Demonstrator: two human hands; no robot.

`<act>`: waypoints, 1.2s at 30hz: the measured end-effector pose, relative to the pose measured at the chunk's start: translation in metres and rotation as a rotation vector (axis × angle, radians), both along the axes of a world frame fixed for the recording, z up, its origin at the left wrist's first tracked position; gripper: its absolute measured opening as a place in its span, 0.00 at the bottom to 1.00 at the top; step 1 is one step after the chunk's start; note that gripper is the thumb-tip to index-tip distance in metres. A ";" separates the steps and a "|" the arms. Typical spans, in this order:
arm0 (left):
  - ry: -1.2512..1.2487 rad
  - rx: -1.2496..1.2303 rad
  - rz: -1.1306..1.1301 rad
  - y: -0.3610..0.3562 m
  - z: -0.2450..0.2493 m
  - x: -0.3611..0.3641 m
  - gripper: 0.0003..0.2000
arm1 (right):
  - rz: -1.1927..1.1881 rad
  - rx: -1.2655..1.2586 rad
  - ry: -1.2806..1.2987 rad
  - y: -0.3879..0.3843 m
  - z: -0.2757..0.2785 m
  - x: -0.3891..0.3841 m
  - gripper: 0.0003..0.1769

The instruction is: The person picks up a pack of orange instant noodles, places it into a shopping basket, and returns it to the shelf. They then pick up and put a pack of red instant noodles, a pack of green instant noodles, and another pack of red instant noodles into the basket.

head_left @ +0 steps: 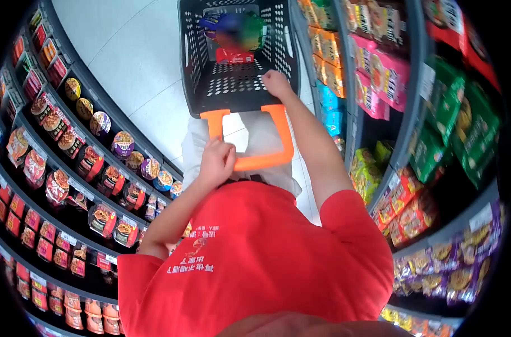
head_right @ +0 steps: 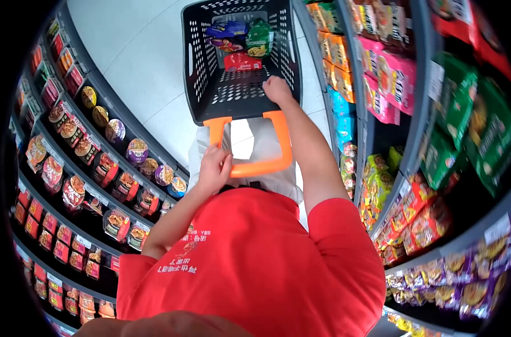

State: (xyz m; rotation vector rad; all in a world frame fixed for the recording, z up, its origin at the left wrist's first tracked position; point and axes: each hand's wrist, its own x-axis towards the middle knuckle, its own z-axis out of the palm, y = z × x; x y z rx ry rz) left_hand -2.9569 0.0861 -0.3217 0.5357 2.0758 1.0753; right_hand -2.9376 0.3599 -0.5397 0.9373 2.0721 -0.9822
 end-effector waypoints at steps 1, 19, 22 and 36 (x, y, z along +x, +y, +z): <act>0.025 0.028 -0.041 -0.001 -0.006 0.000 0.02 | 0.029 0.026 -0.020 0.007 -0.026 -0.010 0.17; -0.142 0.135 -0.108 -0.006 -0.033 -0.015 0.07 | -0.217 0.184 -0.205 0.035 -0.269 -0.158 0.32; -0.183 0.133 -0.162 -0.010 -0.034 -0.015 0.09 | -0.234 0.042 -0.319 0.047 -0.291 -0.169 0.39; -0.155 0.137 -0.124 -0.001 -0.028 -0.014 0.04 | -0.355 -0.019 -0.161 0.018 -0.290 -0.106 0.25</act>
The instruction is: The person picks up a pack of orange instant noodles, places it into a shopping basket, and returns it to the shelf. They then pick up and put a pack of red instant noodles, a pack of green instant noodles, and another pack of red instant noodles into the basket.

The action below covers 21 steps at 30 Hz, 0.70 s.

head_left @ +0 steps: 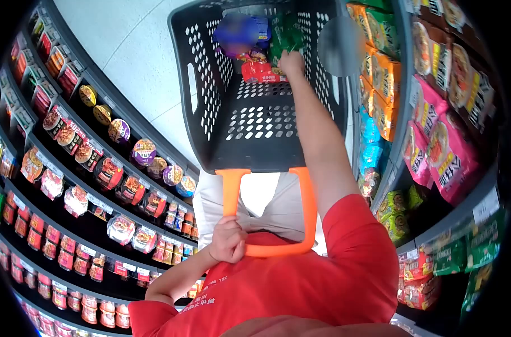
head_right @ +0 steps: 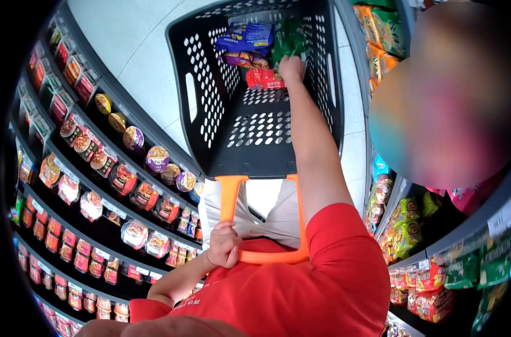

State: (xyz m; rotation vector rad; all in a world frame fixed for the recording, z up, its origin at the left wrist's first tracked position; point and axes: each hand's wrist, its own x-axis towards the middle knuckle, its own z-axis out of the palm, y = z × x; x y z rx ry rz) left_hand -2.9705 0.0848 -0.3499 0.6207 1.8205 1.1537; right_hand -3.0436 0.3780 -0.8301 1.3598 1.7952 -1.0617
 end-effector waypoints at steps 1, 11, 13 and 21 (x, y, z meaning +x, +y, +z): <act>0.017 -0.004 0.002 0.000 0.001 0.001 0.04 | -0.016 0.001 0.034 -0.003 0.017 0.006 0.25; 0.031 -0.121 0.083 0.007 0.018 0.011 0.05 | -0.227 -0.098 0.314 -0.015 0.237 0.012 0.23; -0.326 -0.325 0.219 0.007 0.020 0.000 0.09 | -0.279 -0.162 0.418 -0.020 0.305 0.016 0.23; -1.006 0.080 0.949 0.003 0.019 -0.128 0.33 | -0.365 -0.492 0.756 -0.057 0.613 0.037 0.19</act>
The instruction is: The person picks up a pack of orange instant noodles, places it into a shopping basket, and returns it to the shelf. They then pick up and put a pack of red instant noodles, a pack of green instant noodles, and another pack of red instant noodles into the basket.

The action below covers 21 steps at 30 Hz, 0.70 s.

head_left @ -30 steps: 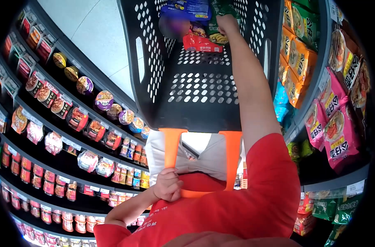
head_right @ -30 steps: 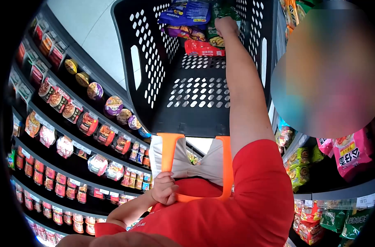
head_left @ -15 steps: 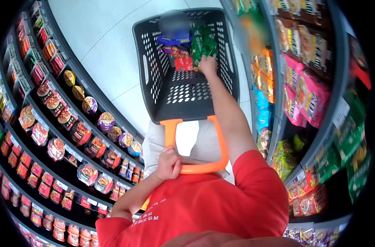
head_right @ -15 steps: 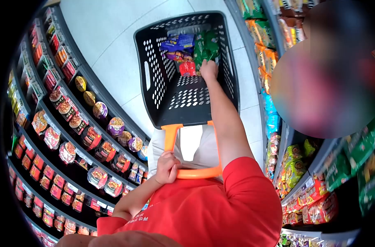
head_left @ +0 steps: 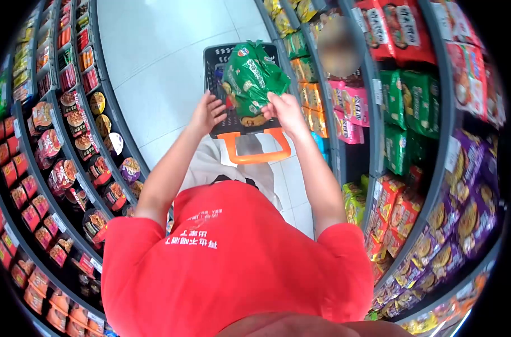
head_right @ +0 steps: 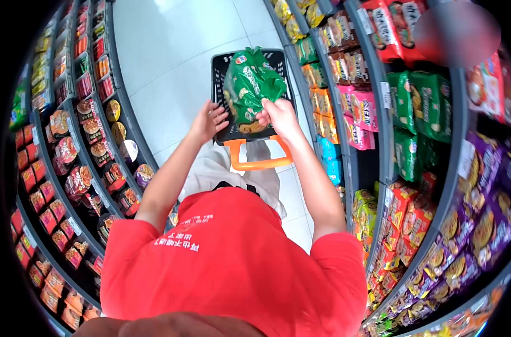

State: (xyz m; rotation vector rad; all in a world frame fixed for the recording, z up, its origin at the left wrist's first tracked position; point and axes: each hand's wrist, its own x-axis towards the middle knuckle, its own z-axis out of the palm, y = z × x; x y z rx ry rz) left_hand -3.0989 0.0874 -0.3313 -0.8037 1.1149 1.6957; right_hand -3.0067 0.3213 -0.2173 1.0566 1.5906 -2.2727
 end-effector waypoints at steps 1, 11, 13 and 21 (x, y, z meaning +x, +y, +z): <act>-0.013 0.046 0.021 0.003 0.016 -0.012 0.34 | 0.003 -0.041 0.078 -0.001 0.030 0.009 0.18; -0.215 0.871 -0.187 -0.004 0.143 -0.009 0.31 | -0.387 -0.008 0.196 -0.027 0.120 0.047 0.14; -0.181 0.849 -0.160 -0.009 0.135 -0.005 0.30 | -0.362 0.060 0.207 -0.035 0.121 0.051 0.11; -0.007 0.813 -0.223 -0.022 0.146 -0.019 0.29 | -0.377 0.197 0.190 -0.059 0.128 0.049 0.15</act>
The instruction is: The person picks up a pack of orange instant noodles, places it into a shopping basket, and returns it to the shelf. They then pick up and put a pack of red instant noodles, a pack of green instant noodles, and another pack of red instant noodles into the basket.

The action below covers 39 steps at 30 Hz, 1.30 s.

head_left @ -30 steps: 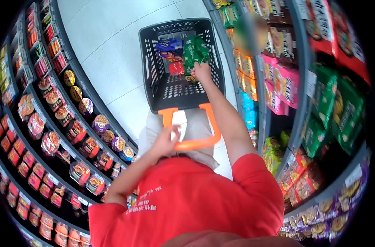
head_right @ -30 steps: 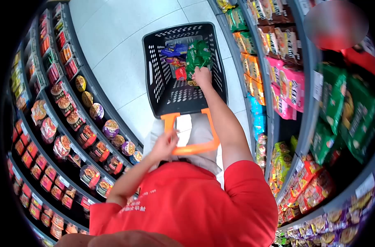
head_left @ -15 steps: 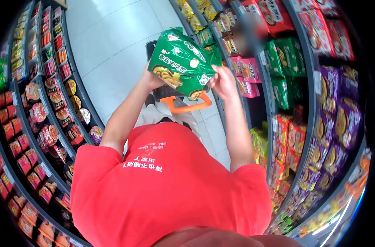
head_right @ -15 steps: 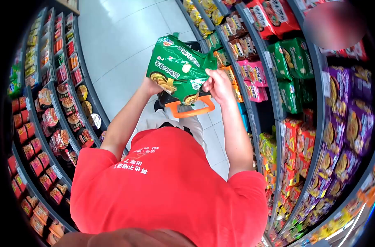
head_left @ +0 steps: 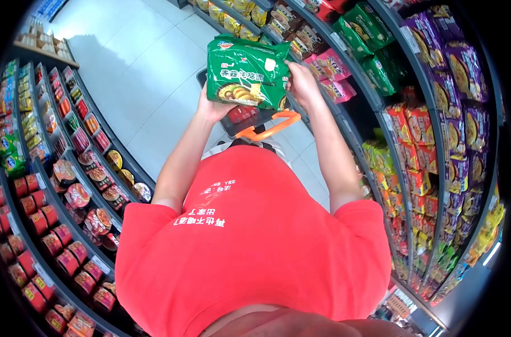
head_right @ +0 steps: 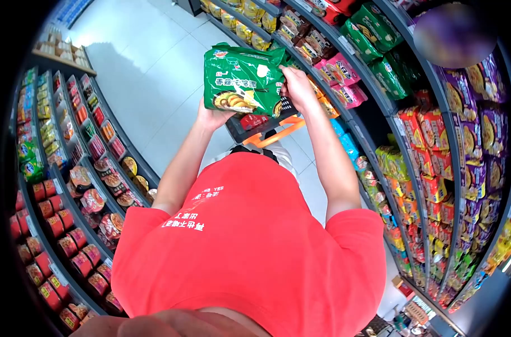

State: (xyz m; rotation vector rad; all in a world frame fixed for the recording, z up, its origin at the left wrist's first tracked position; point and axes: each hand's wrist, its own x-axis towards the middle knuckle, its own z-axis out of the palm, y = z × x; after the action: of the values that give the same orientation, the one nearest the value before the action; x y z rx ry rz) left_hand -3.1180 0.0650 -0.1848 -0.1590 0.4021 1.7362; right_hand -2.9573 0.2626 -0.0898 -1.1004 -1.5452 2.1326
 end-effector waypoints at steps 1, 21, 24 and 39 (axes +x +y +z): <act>0.019 -0.019 0.005 -0.001 0.004 -0.002 0.28 | 0.000 0.007 -0.004 0.001 -0.003 0.000 0.15; 0.071 0.044 0.013 -0.023 0.012 -0.025 0.29 | 0.057 0.021 0.028 -0.019 0.005 -0.025 0.15; 0.079 0.017 -0.011 -0.026 0.021 -0.022 0.29 | 0.023 -0.022 0.030 -0.025 0.009 -0.028 0.14; 0.085 -0.130 -0.084 -0.034 0.038 -0.020 0.30 | 0.029 -0.129 0.117 -0.022 0.021 -0.036 0.17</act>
State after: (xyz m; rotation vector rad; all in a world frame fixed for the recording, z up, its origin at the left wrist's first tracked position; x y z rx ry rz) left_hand -3.1383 0.0310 -0.1469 -0.1600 0.5760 1.6386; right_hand -2.9936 0.2410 -0.0683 -0.9780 -1.3971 2.3007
